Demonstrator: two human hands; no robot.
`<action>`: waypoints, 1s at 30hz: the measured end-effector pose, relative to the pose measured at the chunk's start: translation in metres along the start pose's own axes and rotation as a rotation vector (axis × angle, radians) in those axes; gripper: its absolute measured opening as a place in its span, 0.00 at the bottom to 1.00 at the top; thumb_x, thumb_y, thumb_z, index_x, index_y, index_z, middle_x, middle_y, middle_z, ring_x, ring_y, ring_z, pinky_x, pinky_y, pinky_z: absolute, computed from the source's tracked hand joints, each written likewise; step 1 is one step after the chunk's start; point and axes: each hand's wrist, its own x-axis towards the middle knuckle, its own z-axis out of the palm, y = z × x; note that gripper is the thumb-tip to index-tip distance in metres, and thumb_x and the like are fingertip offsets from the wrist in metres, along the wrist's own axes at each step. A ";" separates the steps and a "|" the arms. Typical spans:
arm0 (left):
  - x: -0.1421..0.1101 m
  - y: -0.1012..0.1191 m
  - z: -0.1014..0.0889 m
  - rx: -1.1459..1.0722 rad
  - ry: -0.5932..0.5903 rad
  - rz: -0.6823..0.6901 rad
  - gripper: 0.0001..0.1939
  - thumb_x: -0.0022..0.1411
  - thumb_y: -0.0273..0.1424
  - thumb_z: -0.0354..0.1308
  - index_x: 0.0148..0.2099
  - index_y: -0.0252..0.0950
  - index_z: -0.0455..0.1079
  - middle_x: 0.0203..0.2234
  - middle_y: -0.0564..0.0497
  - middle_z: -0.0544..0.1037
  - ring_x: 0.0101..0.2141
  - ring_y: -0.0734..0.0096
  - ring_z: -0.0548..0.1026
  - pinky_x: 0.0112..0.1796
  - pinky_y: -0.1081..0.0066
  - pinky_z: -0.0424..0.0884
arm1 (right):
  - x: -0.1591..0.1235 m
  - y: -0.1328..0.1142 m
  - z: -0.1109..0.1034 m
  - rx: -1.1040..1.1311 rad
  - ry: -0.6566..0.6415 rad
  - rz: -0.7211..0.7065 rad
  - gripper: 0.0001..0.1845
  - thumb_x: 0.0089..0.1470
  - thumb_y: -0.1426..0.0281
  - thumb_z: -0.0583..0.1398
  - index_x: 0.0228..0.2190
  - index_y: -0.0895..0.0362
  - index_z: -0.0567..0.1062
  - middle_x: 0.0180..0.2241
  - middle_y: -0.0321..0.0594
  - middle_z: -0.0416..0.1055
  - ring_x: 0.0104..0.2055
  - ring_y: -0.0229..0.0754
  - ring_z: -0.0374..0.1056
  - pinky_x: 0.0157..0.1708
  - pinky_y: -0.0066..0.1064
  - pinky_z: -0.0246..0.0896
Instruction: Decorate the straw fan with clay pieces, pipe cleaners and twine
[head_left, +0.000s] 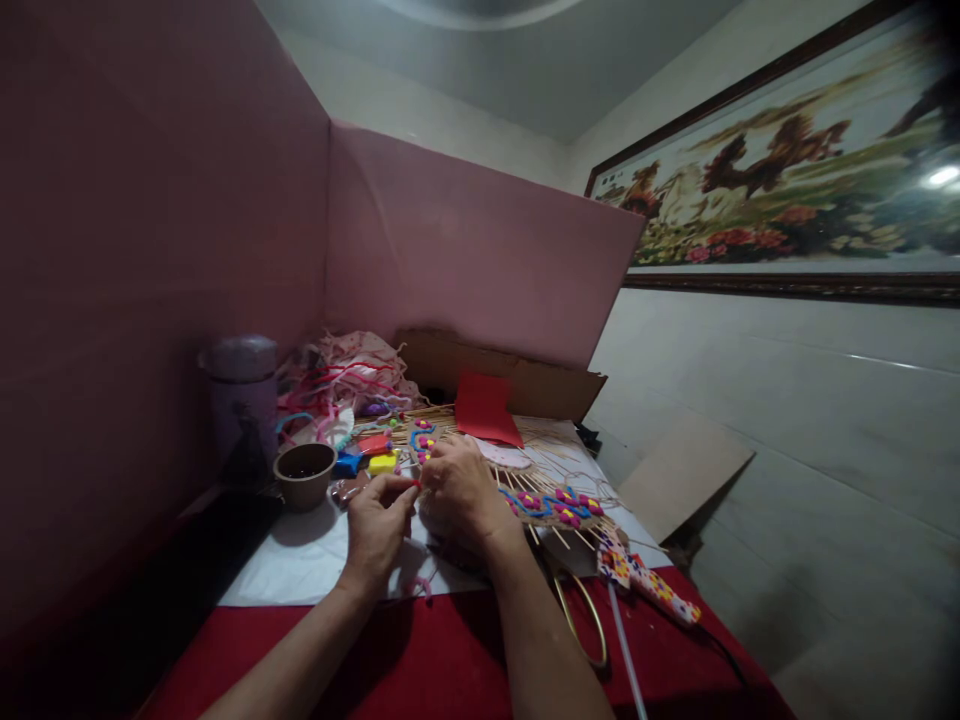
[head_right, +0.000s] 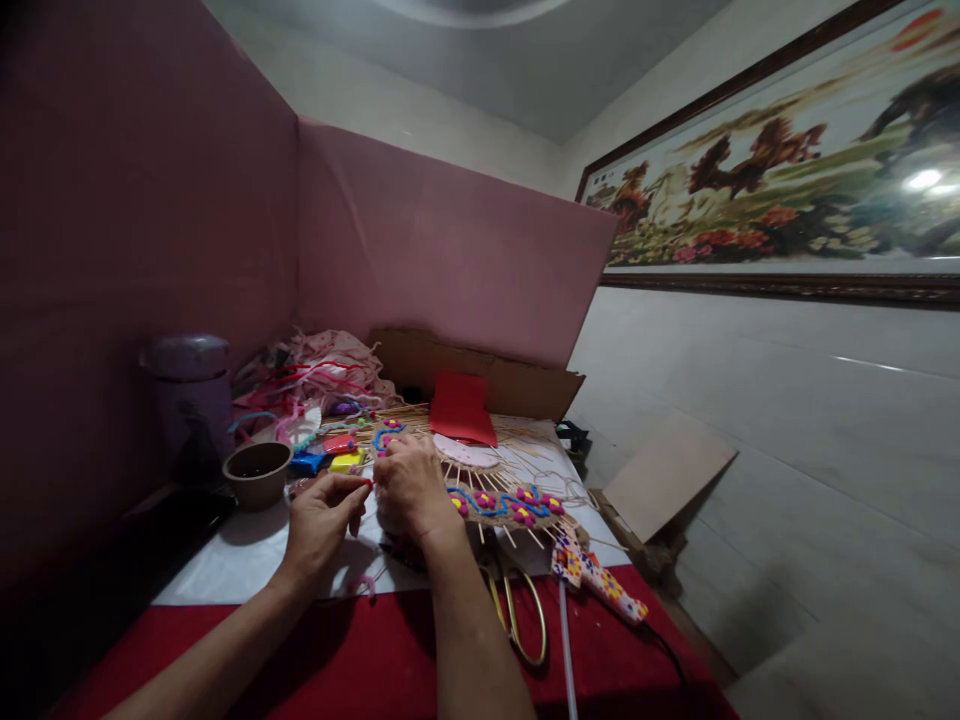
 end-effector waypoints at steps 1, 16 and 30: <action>0.000 0.000 0.000 -0.002 0.001 -0.002 0.10 0.41 0.33 0.63 0.25 0.32 0.69 0.10 0.59 0.66 0.11 0.80 0.62 0.13 0.79 0.56 | 0.000 0.000 0.000 0.000 0.000 0.000 0.07 0.47 0.71 0.59 0.23 0.53 0.77 0.28 0.37 0.71 0.35 0.40 0.60 0.36 0.32 0.48; -0.001 0.002 -0.001 0.021 0.007 0.012 0.10 0.41 0.33 0.63 0.24 0.32 0.69 0.11 0.58 0.67 0.12 0.79 0.63 0.14 0.78 0.57 | 0.000 0.000 0.000 -0.015 -0.014 0.004 0.07 0.47 0.71 0.58 0.24 0.54 0.77 0.28 0.38 0.71 0.35 0.40 0.59 0.37 0.31 0.48; 0.000 0.003 0.000 -0.007 0.017 -0.006 0.10 0.39 0.33 0.63 0.24 0.32 0.69 0.11 0.57 0.68 0.12 0.78 0.63 0.14 0.78 0.58 | 0.000 0.000 -0.001 0.001 -0.022 0.002 0.06 0.46 0.72 0.59 0.24 0.54 0.77 0.29 0.37 0.71 0.35 0.39 0.60 0.37 0.31 0.48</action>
